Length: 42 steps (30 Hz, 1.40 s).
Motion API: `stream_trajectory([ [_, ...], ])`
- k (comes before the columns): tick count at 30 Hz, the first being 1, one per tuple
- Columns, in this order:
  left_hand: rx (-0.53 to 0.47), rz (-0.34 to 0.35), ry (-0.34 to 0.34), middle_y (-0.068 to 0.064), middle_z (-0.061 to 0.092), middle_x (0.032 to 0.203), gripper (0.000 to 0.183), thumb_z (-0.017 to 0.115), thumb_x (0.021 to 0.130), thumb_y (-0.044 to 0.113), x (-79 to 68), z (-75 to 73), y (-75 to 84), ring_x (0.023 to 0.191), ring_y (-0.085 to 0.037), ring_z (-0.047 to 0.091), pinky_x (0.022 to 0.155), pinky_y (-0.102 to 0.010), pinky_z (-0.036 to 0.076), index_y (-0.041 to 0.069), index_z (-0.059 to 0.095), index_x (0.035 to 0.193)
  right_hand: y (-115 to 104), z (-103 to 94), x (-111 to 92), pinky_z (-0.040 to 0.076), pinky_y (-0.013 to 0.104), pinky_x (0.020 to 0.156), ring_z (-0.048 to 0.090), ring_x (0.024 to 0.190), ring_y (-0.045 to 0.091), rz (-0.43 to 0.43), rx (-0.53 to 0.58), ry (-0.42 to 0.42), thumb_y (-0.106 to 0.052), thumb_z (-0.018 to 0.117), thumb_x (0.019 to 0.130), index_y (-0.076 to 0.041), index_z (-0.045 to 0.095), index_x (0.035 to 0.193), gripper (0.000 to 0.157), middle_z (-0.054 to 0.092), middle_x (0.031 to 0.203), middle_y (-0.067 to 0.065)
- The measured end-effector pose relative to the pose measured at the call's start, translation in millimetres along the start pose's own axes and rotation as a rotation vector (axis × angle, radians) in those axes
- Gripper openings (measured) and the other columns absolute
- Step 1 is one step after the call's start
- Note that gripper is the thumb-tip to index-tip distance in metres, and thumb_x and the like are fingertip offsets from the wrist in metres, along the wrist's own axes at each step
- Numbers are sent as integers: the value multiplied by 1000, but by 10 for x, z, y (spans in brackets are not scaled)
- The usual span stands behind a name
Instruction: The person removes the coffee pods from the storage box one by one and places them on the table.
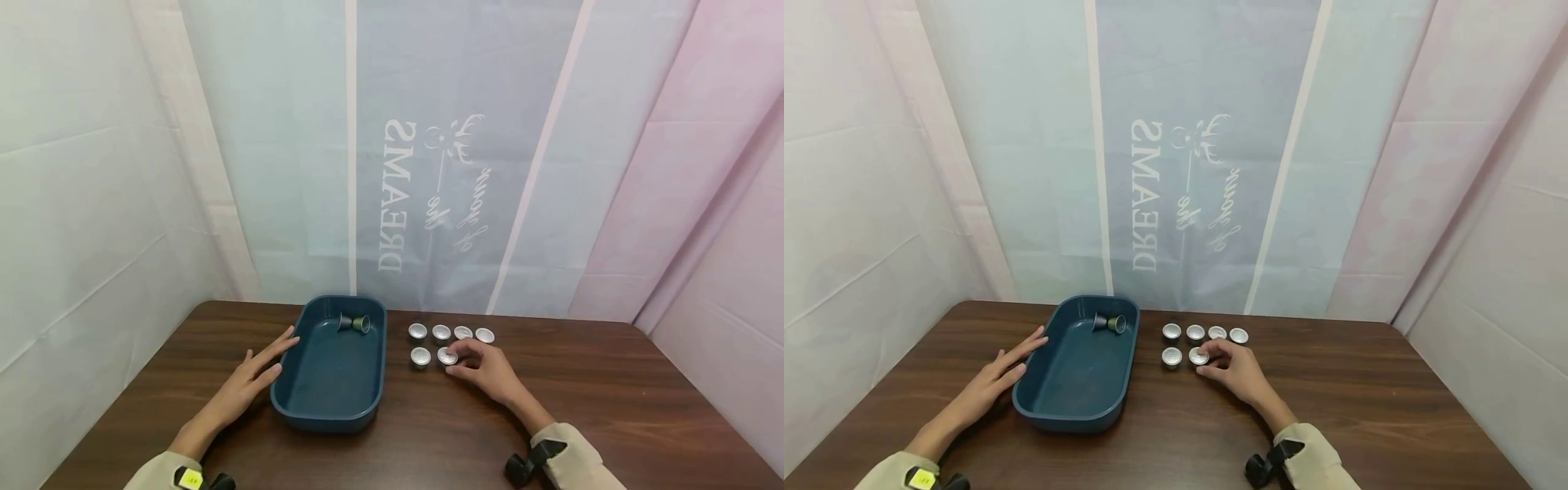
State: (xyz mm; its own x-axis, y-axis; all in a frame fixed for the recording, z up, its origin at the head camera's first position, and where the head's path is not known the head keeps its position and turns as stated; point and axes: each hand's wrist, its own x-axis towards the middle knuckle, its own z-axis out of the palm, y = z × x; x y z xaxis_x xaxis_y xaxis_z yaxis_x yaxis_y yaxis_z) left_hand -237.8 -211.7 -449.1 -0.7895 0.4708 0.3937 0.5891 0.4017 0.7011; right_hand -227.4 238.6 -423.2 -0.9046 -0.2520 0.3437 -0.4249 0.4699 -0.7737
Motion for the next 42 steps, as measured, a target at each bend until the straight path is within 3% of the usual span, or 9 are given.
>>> stream_trajectory([
  [9, 1, 6, 6, 2, 19, 158, 48, 42, 102, 9, -12, 1, -14, 140, -9, 19, 92, -79, -7, 21, 38, 148, 28, -2, -13, 54, 29, 67, 65, 74, 21, -20, 11, -2, -1, 79, 77, 1, 67, 98, 25, 66, 93, 12],
  [16, -1, 17, -2, -2, 19, 158, 48, 42, 102, 9, 9, 0, -35, 142, -29, 19, 92, -79, -7, 19, 38, 149, 43, -19, -31, 54, 30, 68, 65, 77, 24, -35, -7, 20, -6, 79, 78, -2, 67, 99, 24, 66, 90, 11],
  [22, -11, 14, -3, -7, 19, 158, 48, 42, 102, 9, 9, -15, -23, 141, -9, 17, 92, -79, -8, 16, 37, 149, 17, -77, -45, 51, 29, 60, 62, 67, 21, -31, -55, 52, -14, 76, 83, -4, 67, 102, 24, 63, 81, 5],
  [26, -5, 12, 0, -1, 19, 158, 48, 42, 102, 9, 0, -6, -39, 141, -8, 17, 92, -79, -8, 18, 37, 149, 1, -120, -37, 51, 28, 58, 62, 67, 26, -23, -2, 89, -11, 74, 84, 0, 65, 105, 25, 64, 83, 9],
  [30, -15, 16, -2, -3, 19, 158, 48, 42, 102, 9, -30, 10, -44, 141, -9, 17, 92, -79, -8, 19, 37, 149, -74, -119, 11, 52, 28, 68, 64, 79, 26, -44, 75, 123, -7, 71, 86, 3, 64, 107, 24, 67, 90, 14],
  [37, -17, 16, 3, -7, 20, 158, 48, 43, 101, 8, -51, 8, -46, 141, -9, 19, 91, -80, -8, 18, 39, 148, -268, -52, 135, 53, 31, 71, 62, 87, 23, -116, 128, 94, -5, 69, 88, 5, 63, 110, 25, 64, 101, 18],
  [42, -17, 19, 1, -4, 20, 158, 47, 43, 102, 9, -12, 1, -22, 141, -12, 19, 91, -79, -8, 17, 39, 148, -415, -56, 280, 53, 30, 73, 62, 85, 26, -158, 173, 64, -2, 69, 88, 5, 63, 107, 21, 65, 97, 18],
])
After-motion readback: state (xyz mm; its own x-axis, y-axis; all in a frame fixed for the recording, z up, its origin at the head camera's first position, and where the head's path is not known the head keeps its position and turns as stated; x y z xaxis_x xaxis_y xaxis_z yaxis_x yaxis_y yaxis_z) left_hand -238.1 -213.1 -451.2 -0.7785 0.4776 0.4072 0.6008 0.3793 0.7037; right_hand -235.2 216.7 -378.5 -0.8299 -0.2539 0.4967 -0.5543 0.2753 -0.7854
